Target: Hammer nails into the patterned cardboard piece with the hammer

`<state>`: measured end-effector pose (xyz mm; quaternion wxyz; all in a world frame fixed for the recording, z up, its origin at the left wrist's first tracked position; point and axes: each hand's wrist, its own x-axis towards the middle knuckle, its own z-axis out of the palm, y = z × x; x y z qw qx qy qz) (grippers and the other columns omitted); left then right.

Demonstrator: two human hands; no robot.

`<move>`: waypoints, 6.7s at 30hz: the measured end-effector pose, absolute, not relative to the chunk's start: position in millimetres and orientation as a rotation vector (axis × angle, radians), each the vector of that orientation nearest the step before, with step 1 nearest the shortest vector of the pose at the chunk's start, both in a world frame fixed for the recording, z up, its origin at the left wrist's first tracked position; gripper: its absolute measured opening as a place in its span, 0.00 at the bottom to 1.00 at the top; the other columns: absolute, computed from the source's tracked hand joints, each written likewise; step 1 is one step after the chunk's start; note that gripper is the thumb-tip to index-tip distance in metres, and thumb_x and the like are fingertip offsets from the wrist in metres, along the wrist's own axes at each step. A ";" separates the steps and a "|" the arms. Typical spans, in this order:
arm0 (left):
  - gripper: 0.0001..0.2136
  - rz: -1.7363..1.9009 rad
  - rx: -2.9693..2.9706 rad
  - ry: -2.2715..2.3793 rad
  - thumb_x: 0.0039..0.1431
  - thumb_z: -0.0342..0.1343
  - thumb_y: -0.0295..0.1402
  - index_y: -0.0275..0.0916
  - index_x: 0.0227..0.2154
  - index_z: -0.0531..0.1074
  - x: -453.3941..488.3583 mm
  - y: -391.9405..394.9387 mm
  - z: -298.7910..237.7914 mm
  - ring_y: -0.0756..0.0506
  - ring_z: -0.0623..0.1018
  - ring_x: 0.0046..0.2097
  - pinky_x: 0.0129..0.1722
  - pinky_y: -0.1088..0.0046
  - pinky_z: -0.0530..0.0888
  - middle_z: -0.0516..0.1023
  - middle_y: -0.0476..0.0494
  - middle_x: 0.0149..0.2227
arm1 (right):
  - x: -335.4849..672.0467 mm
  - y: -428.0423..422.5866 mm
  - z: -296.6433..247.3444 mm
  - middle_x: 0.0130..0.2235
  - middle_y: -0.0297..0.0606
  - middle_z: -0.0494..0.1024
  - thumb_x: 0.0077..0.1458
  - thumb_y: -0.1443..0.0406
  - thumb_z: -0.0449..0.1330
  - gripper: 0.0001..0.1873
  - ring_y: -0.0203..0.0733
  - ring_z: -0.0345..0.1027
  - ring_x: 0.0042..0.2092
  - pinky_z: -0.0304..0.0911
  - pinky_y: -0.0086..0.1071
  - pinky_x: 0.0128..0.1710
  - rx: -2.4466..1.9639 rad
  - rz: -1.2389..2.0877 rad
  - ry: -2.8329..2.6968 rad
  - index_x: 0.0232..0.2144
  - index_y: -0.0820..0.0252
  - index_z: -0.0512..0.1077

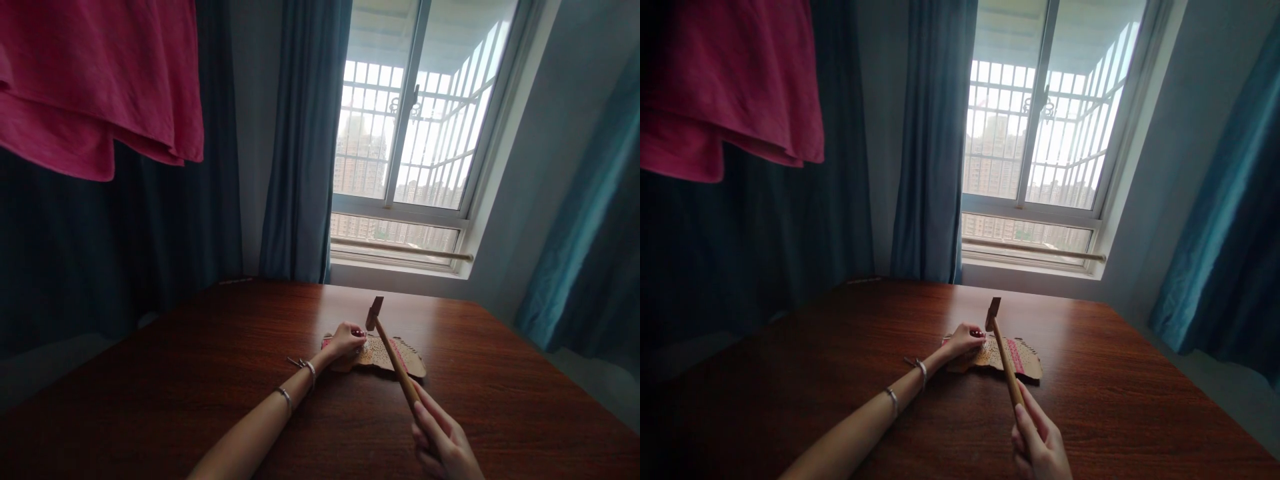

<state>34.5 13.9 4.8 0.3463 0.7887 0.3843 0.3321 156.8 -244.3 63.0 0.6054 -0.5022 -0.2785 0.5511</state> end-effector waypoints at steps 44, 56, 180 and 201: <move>0.11 0.907 2.052 0.976 0.43 0.55 0.35 0.33 0.26 0.76 34.6 15.9 1.3 0.49 0.72 0.29 0.27 0.79 0.63 0.77 0.46 0.26 | 175.4 -250.2 64.9 0.16 0.24 0.60 0.39 0.49 0.64 0.45 0.18 0.38 0.13 0.32 0.16 0.11 -1.216 1.198 -0.683 0.56 0.61 0.57; 0.12 0.879 1.987 0.936 0.42 0.57 0.37 0.33 0.26 0.76 35.0 18.3 0.2 0.47 0.73 0.30 0.28 0.77 0.65 0.77 0.45 0.26 | 258.5 -246.8 29.1 0.31 0.42 0.80 0.42 0.51 0.57 0.34 0.47 0.72 0.35 0.66 0.31 0.31 -1.829 0.441 -0.840 0.49 0.67 0.69; 0.07 0.200 1.900 1.222 0.38 0.55 0.33 0.33 0.16 0.71 -114.3 0.9 67.8 0.52 0.65 0.17 0.15 0.79 0.60 0.68 0.48 0.15 | 193.1 -78.8 -4.6 0.51 0.47 0.70 0.54 0.57 0.50 0.23 0.47 0.61 0.53 0.54 0.37 0.54 -1.572 -0.114 -1.930 0.49 0.62 0.67; 0.12 1.059 1.804 0.917 0.47 0.54 0.39 0.34 0.25 0.72 24.8 -45.0 50.7 0.54 0.66 0.18 0.15 0.80 0.62 0.70 0.50 0.20 | 158.5 -98.6 41.0 0.33 0.41 0.80 0.49 0.55 0.57 0.16 0.45 0.73 0.36 0.66 0.35 0.37 -1.107 0.619 -1.463 0.33 0.60 0.77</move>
